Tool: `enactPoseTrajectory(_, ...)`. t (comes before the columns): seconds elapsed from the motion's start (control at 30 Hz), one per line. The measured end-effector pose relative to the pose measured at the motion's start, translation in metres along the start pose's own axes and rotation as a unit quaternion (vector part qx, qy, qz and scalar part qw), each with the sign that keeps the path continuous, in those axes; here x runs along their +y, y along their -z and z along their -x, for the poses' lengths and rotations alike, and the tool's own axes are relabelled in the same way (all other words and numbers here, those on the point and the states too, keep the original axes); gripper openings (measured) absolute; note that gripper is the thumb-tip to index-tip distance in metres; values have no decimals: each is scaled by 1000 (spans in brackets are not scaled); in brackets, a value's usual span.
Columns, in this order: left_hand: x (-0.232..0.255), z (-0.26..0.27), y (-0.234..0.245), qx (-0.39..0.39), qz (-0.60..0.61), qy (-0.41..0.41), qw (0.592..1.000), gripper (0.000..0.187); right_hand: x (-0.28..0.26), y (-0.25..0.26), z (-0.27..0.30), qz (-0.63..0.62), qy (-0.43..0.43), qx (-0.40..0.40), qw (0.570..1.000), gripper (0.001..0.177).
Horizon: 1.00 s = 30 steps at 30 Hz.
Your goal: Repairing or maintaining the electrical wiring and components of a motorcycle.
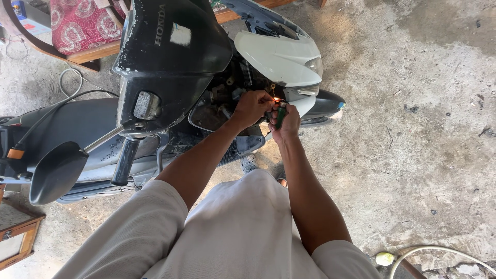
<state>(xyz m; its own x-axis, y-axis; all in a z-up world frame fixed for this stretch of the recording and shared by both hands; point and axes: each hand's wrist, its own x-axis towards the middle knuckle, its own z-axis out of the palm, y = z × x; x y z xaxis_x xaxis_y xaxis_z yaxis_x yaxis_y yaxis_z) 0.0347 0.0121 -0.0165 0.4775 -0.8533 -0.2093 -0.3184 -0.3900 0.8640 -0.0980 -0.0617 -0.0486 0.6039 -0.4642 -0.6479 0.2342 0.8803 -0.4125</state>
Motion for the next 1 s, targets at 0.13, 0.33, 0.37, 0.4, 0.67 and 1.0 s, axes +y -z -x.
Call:
enactPoseTrajectory(0.13,-3,-2,-1,0,14,-11,1000,15,-7,-1,19,56,89,137,985,31)
enactPoseTrajectory(0.33,-6,-5,-3,-27,51,-1,998,17,-43,-9,50,518,319,112,786,30)
enactPoseTrajectory(0.37,-4,-5,-3,-29,41,7,999,18,-47,-13,53,567,334,81,749,27)
enactPoseTrajectory(0.4,-1,-5,-2,-30,29,15,999,19,-52,-18,54,613,348,49,708,25)
enactPoseTrajectory(0.67,2,-4,0,-35,20,-6,999,20,-56,-18,43,673,339,31,657,19)
enactPoseTrajectory(1.0,3,-4,-3,-44,8,-16,999,13,-58,-23,37,754,352,41,554,29)
